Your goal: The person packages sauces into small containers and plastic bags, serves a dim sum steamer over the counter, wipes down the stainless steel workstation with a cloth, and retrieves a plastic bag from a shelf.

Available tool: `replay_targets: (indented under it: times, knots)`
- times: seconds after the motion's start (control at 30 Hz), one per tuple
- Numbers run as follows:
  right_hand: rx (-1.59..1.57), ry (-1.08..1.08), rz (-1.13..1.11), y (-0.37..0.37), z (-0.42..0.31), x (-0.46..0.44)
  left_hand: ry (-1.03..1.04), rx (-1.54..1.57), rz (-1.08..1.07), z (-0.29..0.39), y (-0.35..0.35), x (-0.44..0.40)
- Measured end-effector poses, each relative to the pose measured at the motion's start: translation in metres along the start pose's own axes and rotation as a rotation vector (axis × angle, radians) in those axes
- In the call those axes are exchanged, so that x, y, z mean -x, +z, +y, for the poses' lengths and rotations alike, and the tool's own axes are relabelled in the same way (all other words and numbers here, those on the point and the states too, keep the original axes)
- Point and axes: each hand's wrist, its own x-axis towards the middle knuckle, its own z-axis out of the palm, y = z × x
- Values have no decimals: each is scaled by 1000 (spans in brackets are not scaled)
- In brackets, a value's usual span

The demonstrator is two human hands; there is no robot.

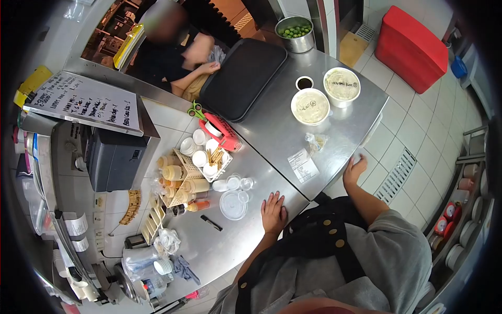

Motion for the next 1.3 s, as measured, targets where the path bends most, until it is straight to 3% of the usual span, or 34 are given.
replay_targets:
  times: [0.07,0.1,0.2,0.27,1.03,1.1,1.2,1.3]
  knots:
    - [108,204,-688,-10,-2,3,4,0,9,-2,0,0]
    - [100,197,-685,-3,-1,3,4,8,13,-3,1,0]
    - [-432,217,-753,45,44,31,-2,14,8,-2,0,-1]
    - [-556,191,-786,70,63,43,-7,16,6,-1,-2,-2]
    - [-485,24,-854,110,114,32,4,12,13,-1,-1,0]
    - [-266,-46,-864,110,115,33,5,10,19,0,0,0]
    - [-543,28,-818,112,115,33,-1,11,18,0,0,0]
    - [-458,119,-848,112,117,33,-4,16,15,0,0,0]
